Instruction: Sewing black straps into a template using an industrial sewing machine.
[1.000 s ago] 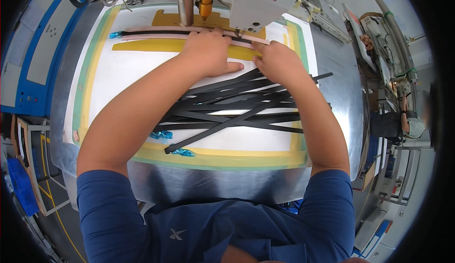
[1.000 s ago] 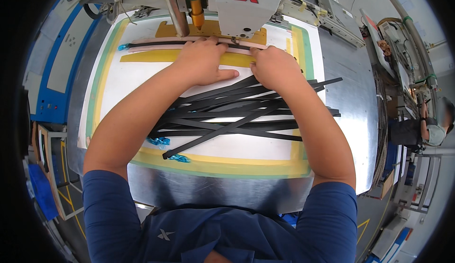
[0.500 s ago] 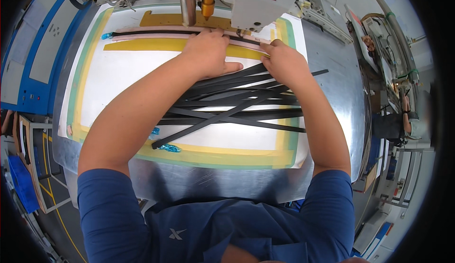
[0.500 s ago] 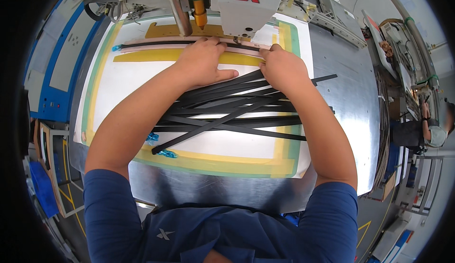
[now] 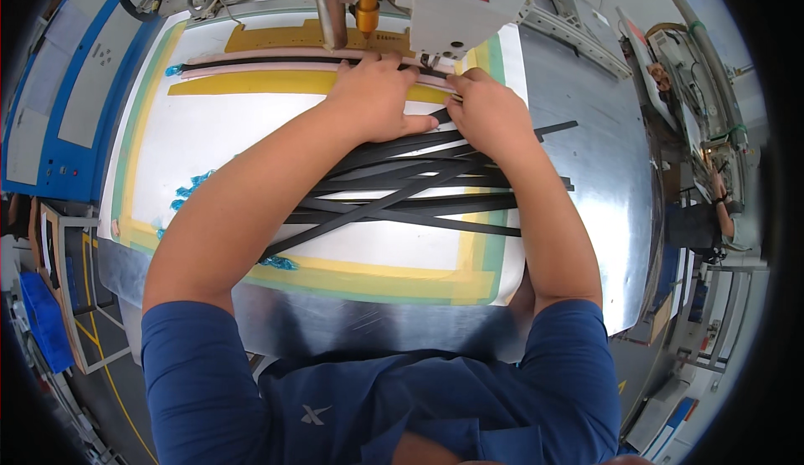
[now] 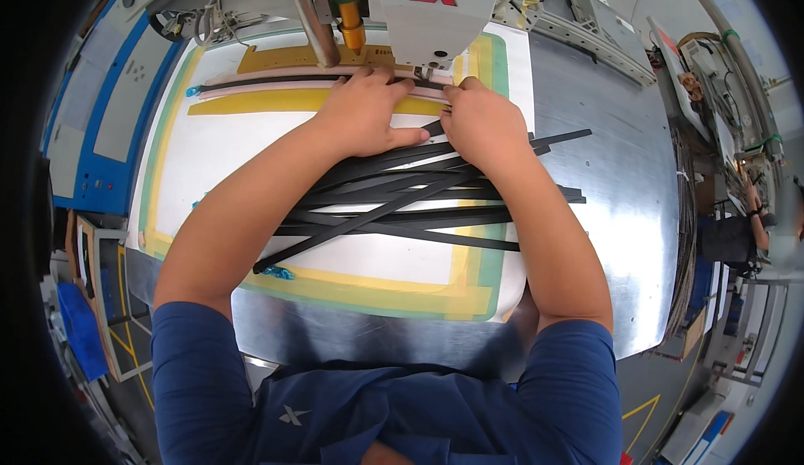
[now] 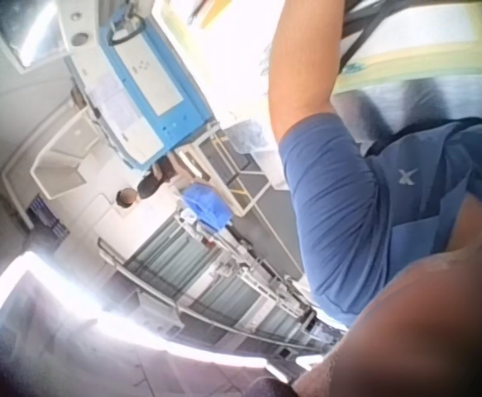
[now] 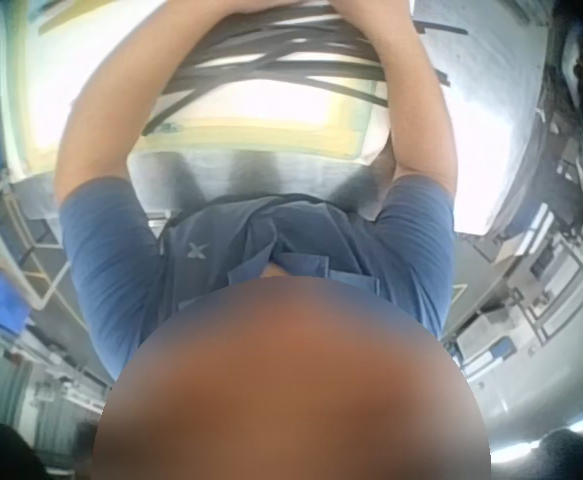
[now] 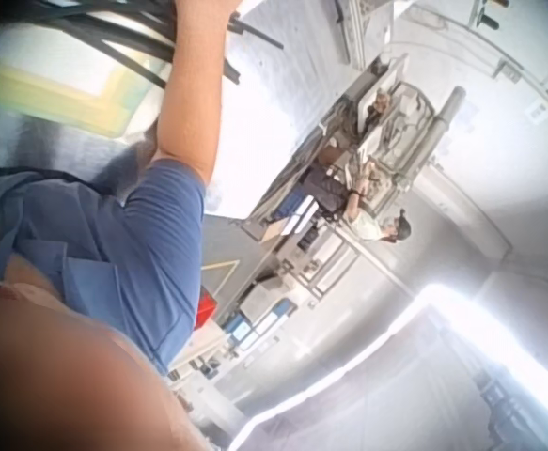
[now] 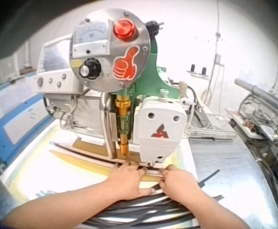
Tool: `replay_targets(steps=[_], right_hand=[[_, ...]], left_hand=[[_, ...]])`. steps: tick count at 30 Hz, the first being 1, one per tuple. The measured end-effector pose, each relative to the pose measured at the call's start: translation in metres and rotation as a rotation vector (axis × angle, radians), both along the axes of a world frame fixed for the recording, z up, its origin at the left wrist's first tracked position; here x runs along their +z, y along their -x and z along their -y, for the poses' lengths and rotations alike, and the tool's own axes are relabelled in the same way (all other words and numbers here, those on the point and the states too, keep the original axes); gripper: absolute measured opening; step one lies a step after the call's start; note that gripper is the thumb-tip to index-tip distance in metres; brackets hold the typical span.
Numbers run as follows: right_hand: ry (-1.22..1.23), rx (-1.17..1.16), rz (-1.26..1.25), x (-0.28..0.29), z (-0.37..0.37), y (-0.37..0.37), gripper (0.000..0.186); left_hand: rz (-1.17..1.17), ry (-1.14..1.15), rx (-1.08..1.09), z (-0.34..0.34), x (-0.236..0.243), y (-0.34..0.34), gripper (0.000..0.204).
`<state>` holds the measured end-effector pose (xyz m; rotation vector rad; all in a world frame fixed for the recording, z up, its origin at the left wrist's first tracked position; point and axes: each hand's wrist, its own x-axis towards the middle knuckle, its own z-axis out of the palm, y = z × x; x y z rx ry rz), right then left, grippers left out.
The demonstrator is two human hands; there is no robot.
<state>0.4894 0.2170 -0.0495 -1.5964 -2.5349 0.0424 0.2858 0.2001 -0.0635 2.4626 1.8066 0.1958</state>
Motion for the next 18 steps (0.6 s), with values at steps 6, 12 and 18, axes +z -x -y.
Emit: replay_targets(steps=[6, 12, 18], right_hand=[[-0.014, 0.017, -0.054, -0.009, -0.002, 0.001, 0.031], [-0.054, 0.077, -0.113, -0.016, 0.000, 0.004, 0.028], [-0.064, 0.046, -0.051, -0.012, 0.002, 0.011, 0.031]], left_hand=[[-0.003, -0.011, 0.020, 0.003, 0.000, -0.008, 0.087], [0.001, 0.007, 0.039, 0.003, 0.002, -0.008, 0.085], [0.010, 0.078, 0.006, 0.003, 0.012, -0.005, 0.083]])
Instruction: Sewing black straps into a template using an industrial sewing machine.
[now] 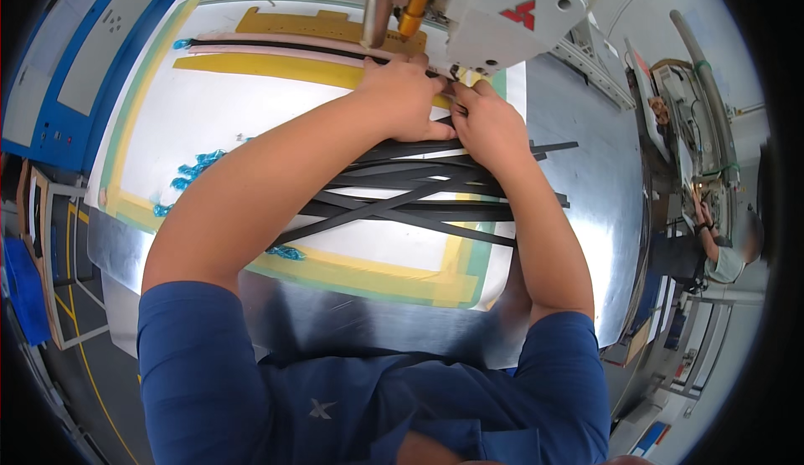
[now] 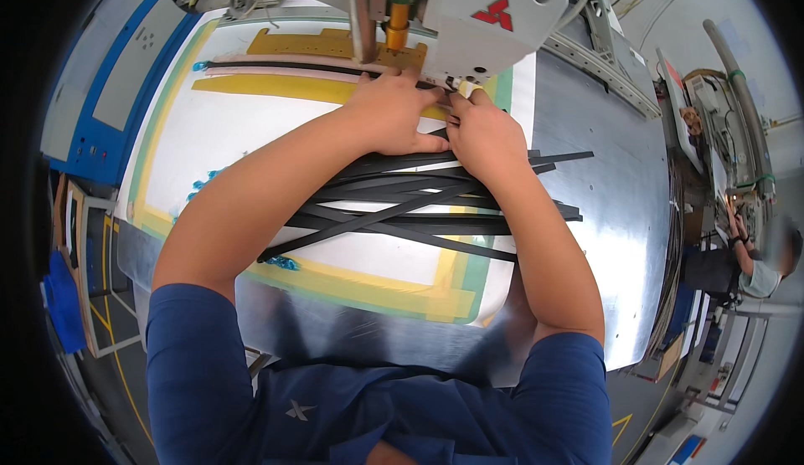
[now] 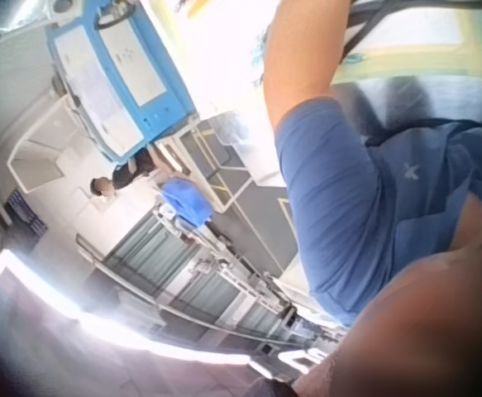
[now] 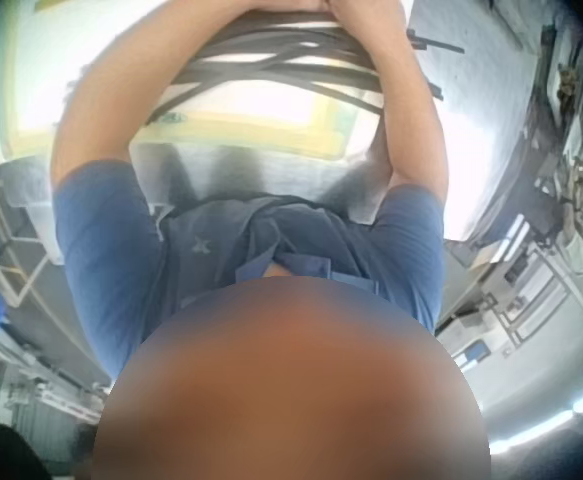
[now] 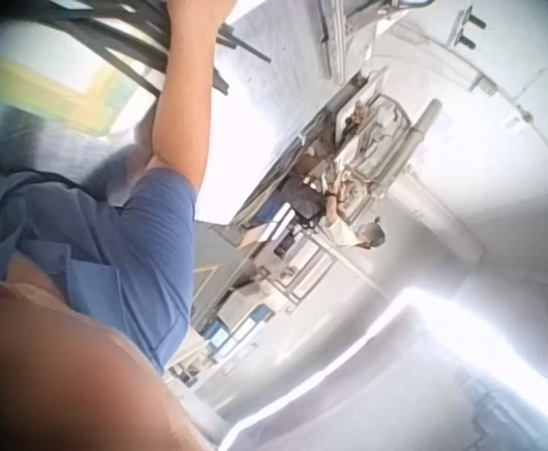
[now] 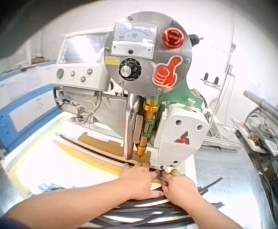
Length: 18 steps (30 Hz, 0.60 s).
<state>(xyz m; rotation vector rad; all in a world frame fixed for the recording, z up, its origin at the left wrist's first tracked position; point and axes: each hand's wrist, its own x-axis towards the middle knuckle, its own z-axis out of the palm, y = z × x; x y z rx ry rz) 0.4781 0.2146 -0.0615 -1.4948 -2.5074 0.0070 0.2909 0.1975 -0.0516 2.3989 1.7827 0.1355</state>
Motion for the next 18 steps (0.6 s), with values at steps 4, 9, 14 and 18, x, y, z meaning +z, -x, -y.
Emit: replay_targets(steps=[4, 9, 14, 18], right_hand=[[-0.009, 0.008, 0.016, 0.001, -0.003, -0.003, 0.034], [-0.006, 0.018, 0.038, -0.001, -0.006, -0.003, 0.036], [0.030, -0.080, 0.123, 0.009, -0.004, 0.006, 0.035], [0.017, -0.099, 0.091, 0.007, -0.004, 0.003, 0.032]], left_hand=[[-0.003, 0.011, -0.055, -0.001, -0.003, 0.019, 0.080], [0.003, -0.038, 0.004, 0.011, -0.011, 0.075, 0.072], [-0.060, -0.022, 0.130, 0.017, -0.011, 0.160, 0.068], [-0.061, -0.153, 0.180, 0.025, -0.026, 0.220, 0.059]])
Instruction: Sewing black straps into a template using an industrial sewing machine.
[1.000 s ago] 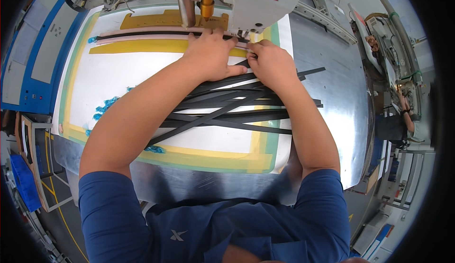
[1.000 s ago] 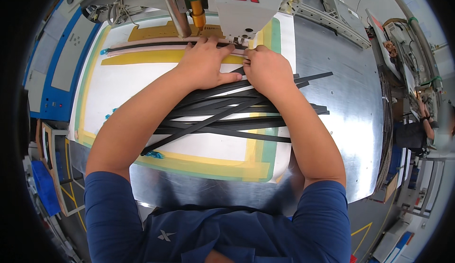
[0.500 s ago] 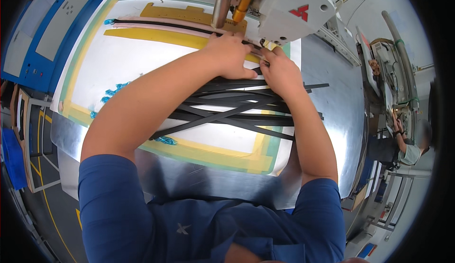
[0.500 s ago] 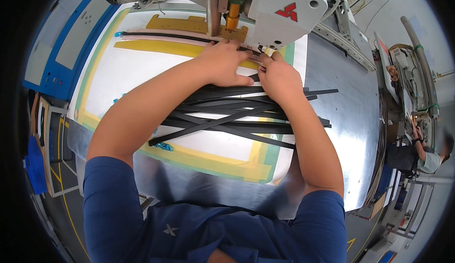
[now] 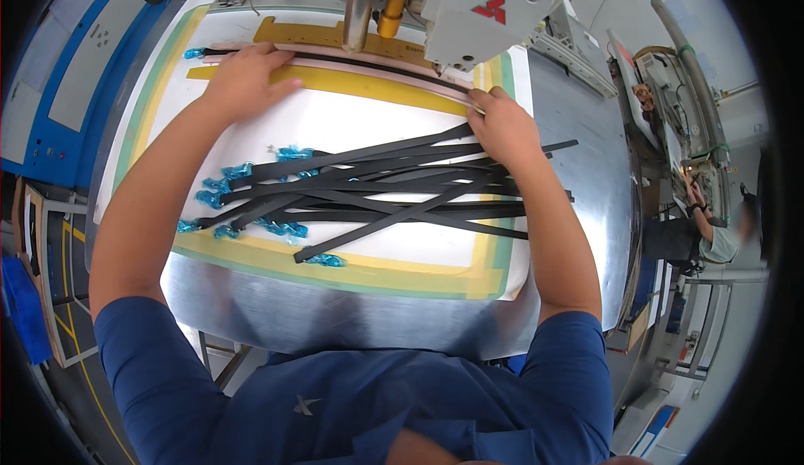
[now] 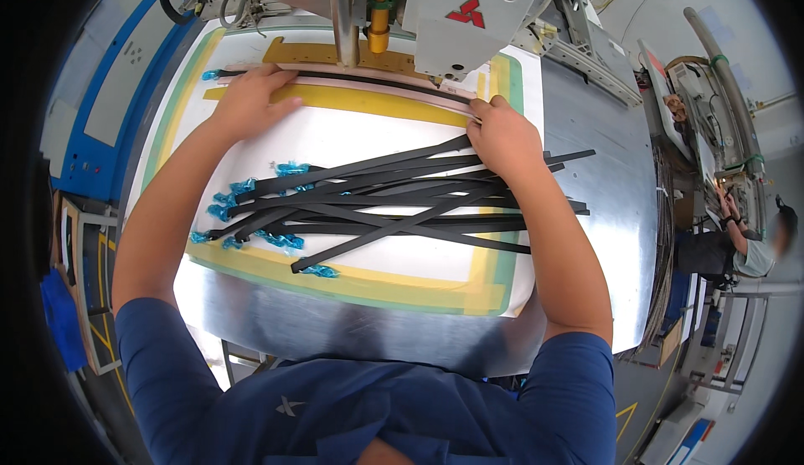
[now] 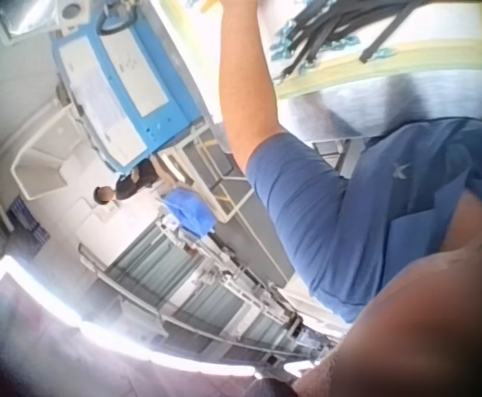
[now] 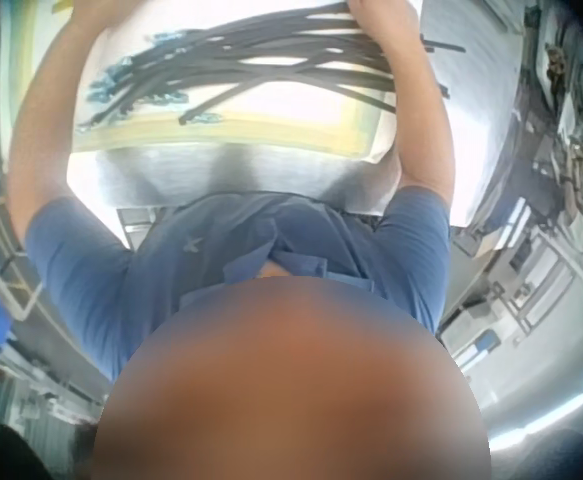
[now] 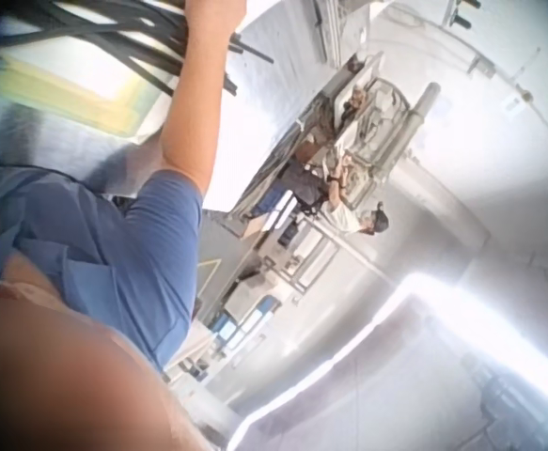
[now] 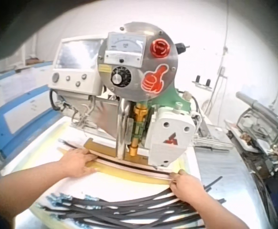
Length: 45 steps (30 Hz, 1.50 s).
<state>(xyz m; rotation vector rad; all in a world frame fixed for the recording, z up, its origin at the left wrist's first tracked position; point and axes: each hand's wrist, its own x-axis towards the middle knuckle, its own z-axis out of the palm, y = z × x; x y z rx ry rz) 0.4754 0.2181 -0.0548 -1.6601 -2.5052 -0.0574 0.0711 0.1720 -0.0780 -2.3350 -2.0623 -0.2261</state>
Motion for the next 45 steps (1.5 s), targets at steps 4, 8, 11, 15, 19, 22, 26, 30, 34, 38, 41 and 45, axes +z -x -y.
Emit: replay_targets(steps=[4, 8, 11, 15, 19, 22, 26, 30, 34, 38, 41, 45], right_hand=[[0.125, -0.121, 0.009, 0.012, -0.005, 0.013, 0.034], [0.083, -0.077, -0.264, 0.001, -0.011, 0.008, 0.033], [0.111, -0.050, -0.275, 0.000, -0.014, 0.012, 0.033], [0.097, -0.024, -0.288, -0.014, -0.021, 0.013, 0.033], [0.037, -0.022, -0.316, -0.016, -0.020, 0.012, 0.035], [0.011, -0.040, -0.321, -0.023, -0.026, 0.012, 0.032], [-0.047, -0.066, -0.449, -0.025, -0.030, 0.007, 0.032], [0.054, -0.140, -0.443, 0.000, -0.014, 0.005, 0.040], [0.035, 0.198, -0.239, -0.012, 0.006, -0.010, 0.040], [-0.028, -0.054, -0.177, -0.019, 0.039, -0.003, 0.032], [0.032, -0.125, -0.155, -0.015, 0.049, -0.004, 0.030], [0.087, 0.060, -0.296, -0.017, 0.037, -0.011, 0.028]], left_hand=[[0.058, -0.213, -0.145, 0.007, -0.019, 0.020, 0.052], [0.072, -0.194, -0.112, 0.009, -0.019, 0.021, 0.051], [0.070, -0.189, -0.115, 0.009, -0.021, 0.023, 0.050], [0.053, -0.187, -0.094, 0.008, -0.022, 0.022, 0.049], [0.056, -0.217, -0.108, 0.007, -0.021, 0.020, 0.049], [0.041, -0.238, -0.099, 0.005, -0.026, 0.022, 0.049], [0.051, -0.197, -0.088, 0.006, -0.023, 0.021, 0.049], [0.057, -0.216, -0.073, 0.006, -0.026, 0.023, 0.049], [0.082, -0.194, 0.000, 0.005, -0.023, 0.019, 0.052], [0.094, -0.188, -0.016, 0.006, -0.017, 0.014, 0.053], [0.095, -0.163, -0.006, 0.005, -0.014, 0.007, 0.053], [0.106, -0.205, -0.035, 0.005, -0.017, 0.007, 0.052]])
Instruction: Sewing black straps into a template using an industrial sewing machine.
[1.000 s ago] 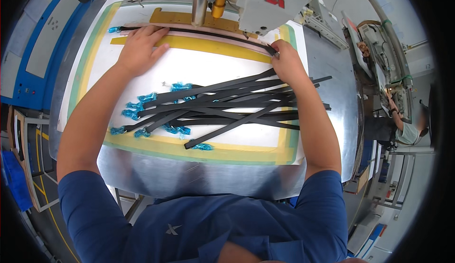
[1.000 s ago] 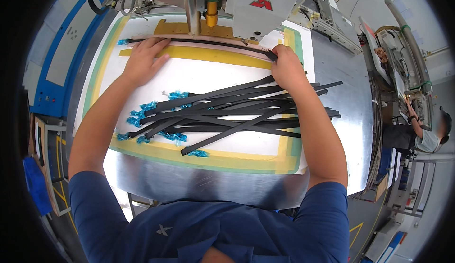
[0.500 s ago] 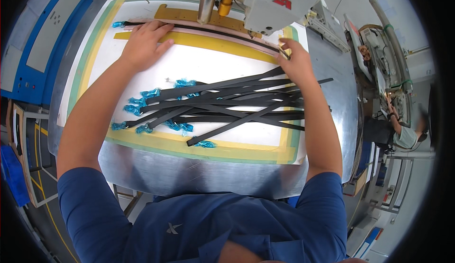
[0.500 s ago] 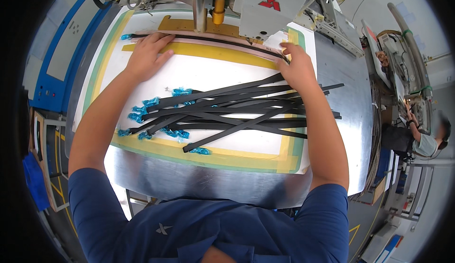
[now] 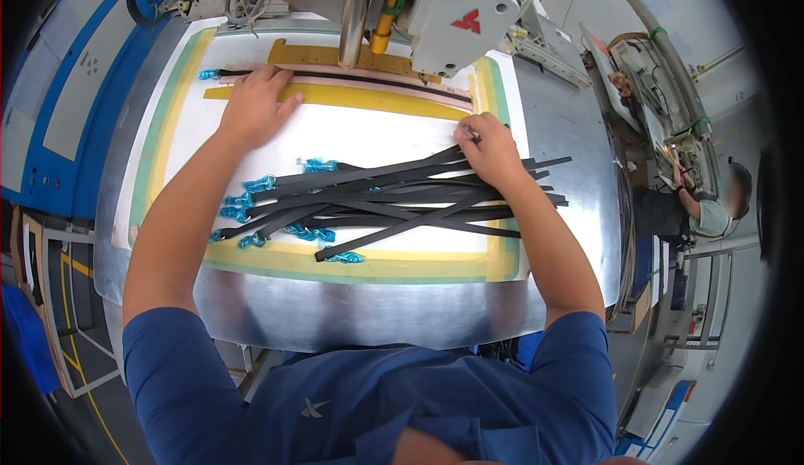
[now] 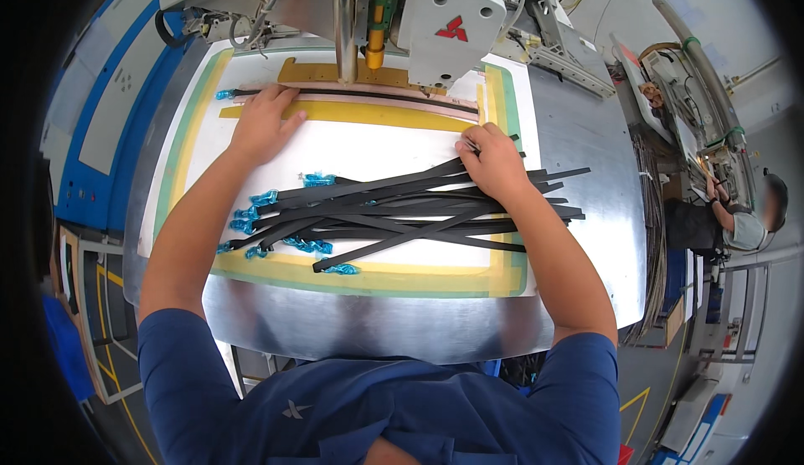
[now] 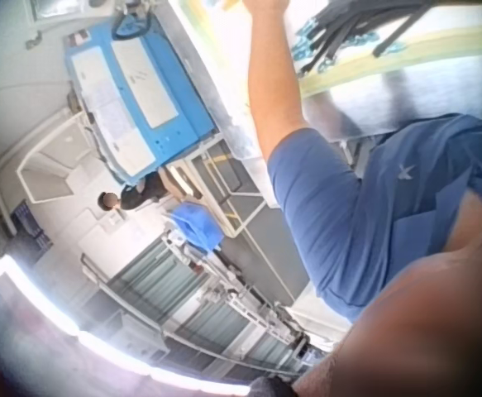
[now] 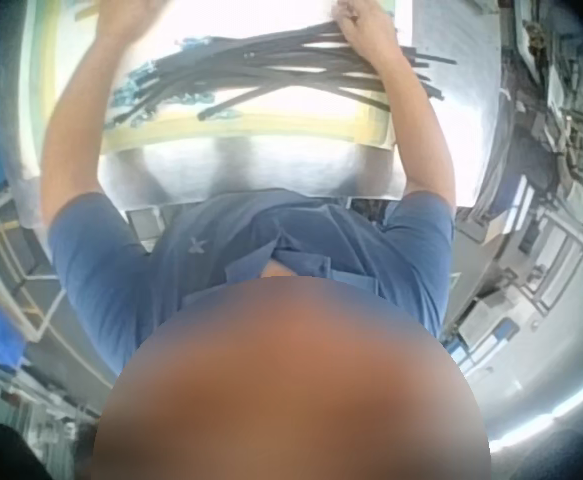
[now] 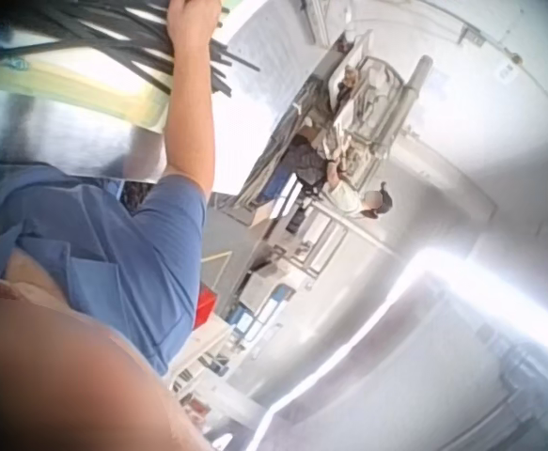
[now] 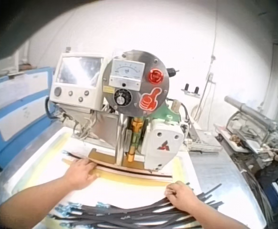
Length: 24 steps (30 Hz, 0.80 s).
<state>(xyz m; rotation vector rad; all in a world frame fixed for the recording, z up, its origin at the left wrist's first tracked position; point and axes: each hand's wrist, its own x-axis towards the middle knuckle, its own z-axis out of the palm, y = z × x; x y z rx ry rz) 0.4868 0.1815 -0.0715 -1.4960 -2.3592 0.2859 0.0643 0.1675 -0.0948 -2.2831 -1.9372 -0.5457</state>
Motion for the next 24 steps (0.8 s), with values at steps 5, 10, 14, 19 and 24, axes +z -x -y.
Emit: replay_targets(steps=[5, 10, 14, 19, 24], right_hand=[[-0.175, -0.078, 0.036, -0.002, -0.013, 0.014, 0.033], [-0.140, -0.206, 0.122, -0.005, -0.011, 0.019, 0.036], [-0.133, -0.230, 0.116, -0.004, -0.015, 0.010, 0.042], [0.424, 0.061, -0.037, 0.048, 0.006, 0.002, 0.066], [0.258, 0.192, 0.380, 0.059, 0.101, 0.055, 0.116]], left_hand=[[0.007, -0.011, 0.000, 0.001, 0.000, 0.002, 0.051], [0.077, 0.001, 0.057, -0.001, -0.003, 0.003, 0.052], [-0.033, -0.017, 0.020, -0.001, 0.004, -0.009, 0.051], [0.040, 0.001, -0.098, -0.005, -0.001, 0.020, 0.051], [-0.084, 0.027, -0.176, 0.009, 0.006, 0.090, 0.054]])
